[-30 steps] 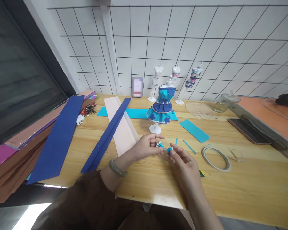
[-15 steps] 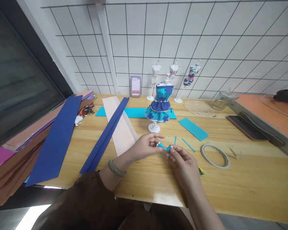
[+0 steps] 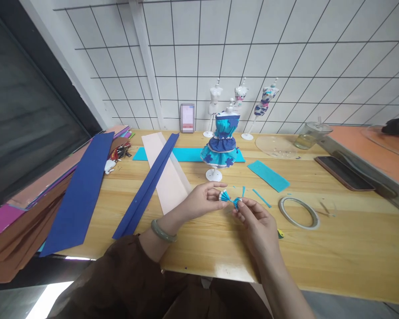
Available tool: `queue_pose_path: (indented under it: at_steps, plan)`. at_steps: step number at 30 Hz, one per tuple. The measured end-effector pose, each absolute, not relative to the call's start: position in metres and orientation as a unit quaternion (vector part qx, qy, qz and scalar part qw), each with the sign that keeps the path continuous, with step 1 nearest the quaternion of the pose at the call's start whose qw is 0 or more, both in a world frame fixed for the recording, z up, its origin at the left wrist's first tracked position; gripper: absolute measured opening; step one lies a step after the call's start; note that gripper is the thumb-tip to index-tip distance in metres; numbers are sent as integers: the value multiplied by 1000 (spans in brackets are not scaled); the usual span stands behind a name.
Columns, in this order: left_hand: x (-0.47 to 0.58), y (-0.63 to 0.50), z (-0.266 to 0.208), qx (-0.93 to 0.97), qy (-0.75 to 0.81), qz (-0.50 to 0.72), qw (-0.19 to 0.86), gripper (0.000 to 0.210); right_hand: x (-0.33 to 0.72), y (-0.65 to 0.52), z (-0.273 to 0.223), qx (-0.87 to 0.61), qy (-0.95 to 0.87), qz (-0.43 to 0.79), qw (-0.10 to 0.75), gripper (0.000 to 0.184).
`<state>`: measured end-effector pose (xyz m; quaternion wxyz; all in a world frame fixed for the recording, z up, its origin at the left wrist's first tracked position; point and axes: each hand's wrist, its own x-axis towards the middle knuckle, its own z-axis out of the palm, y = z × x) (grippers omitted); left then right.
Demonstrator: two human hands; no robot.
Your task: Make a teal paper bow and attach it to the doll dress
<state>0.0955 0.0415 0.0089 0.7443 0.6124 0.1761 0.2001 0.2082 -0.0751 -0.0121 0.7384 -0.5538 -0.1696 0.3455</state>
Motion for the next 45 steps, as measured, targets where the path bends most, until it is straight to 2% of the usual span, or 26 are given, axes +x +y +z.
queue_pose_path:
  at_steps: [12,16,21,24,30,37,45]
  plan:
    - [96,43,8,588,186,207,759,51,208,-74,-11,-531,-162,383,738,27]
    - [96,43,6,594,178,189,762,50,208,-75,-13,-546,-192,400,711,30]
    - [96,42,7,602,162,169,763,49,210,-77,-18,-560,-244,384,692,18]
    - [95,42,9,608,173,171,756,48,211,-77,-17,-554,-229,379,705,16]
    - [94,44,10,603,183,167,759,48,208,-76,-8,-516,-178,404,734,21]
    - [95,43,11,598,178,184,759,45,207,-74,-8,-546,-188,382,722,34]
    - [95,42,13,625,182,195,734,47,208,-74,-10,-535,-172,392,728,30]
